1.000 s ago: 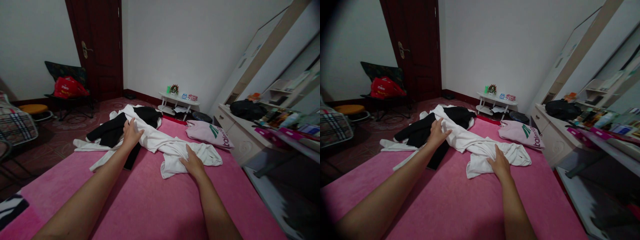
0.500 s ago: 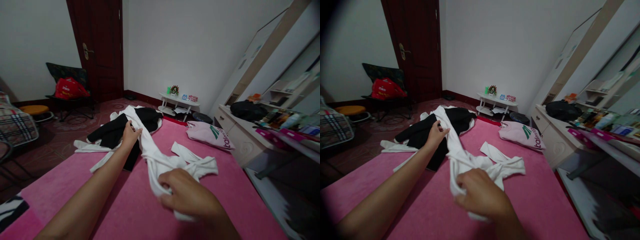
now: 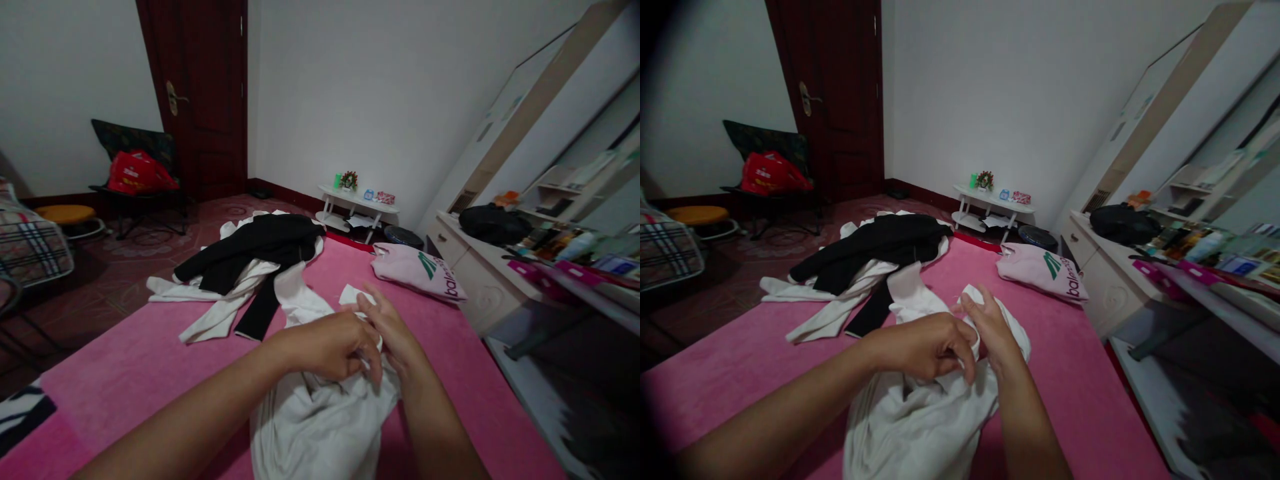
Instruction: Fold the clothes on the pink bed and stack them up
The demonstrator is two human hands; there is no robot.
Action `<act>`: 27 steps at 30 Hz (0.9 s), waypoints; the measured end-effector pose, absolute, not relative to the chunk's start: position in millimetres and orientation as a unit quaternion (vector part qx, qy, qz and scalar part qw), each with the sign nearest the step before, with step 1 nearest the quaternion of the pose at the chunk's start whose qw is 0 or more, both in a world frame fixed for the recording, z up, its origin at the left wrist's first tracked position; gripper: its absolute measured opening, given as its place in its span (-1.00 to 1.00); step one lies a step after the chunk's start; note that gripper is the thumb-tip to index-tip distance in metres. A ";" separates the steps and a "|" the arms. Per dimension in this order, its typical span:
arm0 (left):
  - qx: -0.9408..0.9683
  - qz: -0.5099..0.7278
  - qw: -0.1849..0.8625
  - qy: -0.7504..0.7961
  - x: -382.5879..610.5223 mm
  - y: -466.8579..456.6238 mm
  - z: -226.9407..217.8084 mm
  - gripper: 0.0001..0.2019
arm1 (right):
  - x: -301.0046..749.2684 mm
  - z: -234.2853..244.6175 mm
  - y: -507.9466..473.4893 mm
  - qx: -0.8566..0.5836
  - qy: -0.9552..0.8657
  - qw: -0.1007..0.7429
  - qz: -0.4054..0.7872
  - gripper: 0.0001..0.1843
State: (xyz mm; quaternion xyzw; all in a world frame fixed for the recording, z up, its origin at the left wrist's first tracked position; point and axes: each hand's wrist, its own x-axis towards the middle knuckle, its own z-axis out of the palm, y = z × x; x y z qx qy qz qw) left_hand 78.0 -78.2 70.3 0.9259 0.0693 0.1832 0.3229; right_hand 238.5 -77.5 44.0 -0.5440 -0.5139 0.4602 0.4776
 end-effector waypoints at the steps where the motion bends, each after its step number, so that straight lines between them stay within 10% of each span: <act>1: 0.925 0.186 0.325 0.068 79.1 -80.9 70.6 -0.66 | 241.2 43.0 -76.3 -0.518 -0.497 0.463 0.519 -0.22; 4: 0.917 0.232 0.305 0.111 73.6 -78.0 73.8 -0.70 | 257.6 49.2 -72.3 -0.480 -0.438 0.556 0.518 -0.45; 8: 0.887 0.341 0.231 0.208 63.3 -69.3 82.9 -0.71 | 307.4 61.1 -66.0 -0.405 -0.257 0.847 0.231 -0.67; 11: 0.886 0.341 0.225 0.221 64.8 -76.0 87.3 -0.75 | 346.7 61.9 -65.3 -0.350 -0.227 0.905 0.078 -0.68; 20: 0.931 -0.049 0.128 0.338 90.2 -112.9 72.8 -0.54 | 370.8 41.0 -52.8 -0.497 -0.308 0.805 0.103 -0.49; 24: 0.897 -0.050 0.086 0.431 89.9 -97.4 66.4 -0.37 | 363.0 38.3 -57.4 -0.583 -0.424 0.660 0.210 -0.52; 27: 0.907 -0.085 0.094 0.401 81.7 -79.6 58.0 -0.61 | 356.7 40.0 -65.9 -0.611 -0.515 0.513 0.313 -0.50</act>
